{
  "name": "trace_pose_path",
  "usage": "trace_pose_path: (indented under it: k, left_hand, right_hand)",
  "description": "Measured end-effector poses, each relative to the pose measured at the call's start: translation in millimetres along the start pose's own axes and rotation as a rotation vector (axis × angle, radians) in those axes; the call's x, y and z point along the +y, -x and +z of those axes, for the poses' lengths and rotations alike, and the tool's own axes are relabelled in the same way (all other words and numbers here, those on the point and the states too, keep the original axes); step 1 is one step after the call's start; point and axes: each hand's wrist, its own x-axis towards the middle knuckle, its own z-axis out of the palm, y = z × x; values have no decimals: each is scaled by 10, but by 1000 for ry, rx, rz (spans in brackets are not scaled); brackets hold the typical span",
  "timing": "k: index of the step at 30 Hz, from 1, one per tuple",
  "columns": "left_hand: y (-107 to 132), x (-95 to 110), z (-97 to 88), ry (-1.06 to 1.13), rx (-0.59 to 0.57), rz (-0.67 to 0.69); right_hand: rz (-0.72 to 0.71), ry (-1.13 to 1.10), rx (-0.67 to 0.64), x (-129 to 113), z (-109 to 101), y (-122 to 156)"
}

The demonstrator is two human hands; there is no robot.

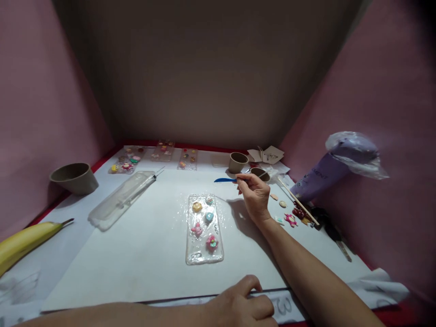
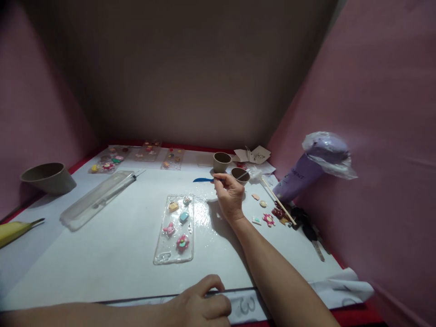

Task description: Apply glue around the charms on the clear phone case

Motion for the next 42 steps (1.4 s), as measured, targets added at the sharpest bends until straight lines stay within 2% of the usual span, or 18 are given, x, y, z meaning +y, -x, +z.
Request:
trace_pose_path:
  k: [5, 9, 12, 17, 20, 30, 42]
  left_hand:
    - [-6, 10, -47, 13, -100, -18]
    - [3, 13, -45, 20, -122, -20]
    - [-4, 13, -46, 31, -92, -16]
    - [-44, 9, -61, 46, 36, -38]
    - [-53, 7, -60, 58, 59, -44]
    - [-25, 19, -51, 31, -131, -28]
    - [-94, 12, -98, 39, 95, -68]
  right_hand:
    - [-43, -44, -68, -169, 18, 84]
    - [-114, 4, -138, -283, 56, 183]
    - [-183, 58, -180, -319, 88, 240]
    - [-252, 113, -225, -326, 111, 281]
    - [-278, 131, -235, -324, 112, 286]
    - [-286, 164, -192, -320, 105, 272]
    - [-309, 188, -207, -303, 96, 277]
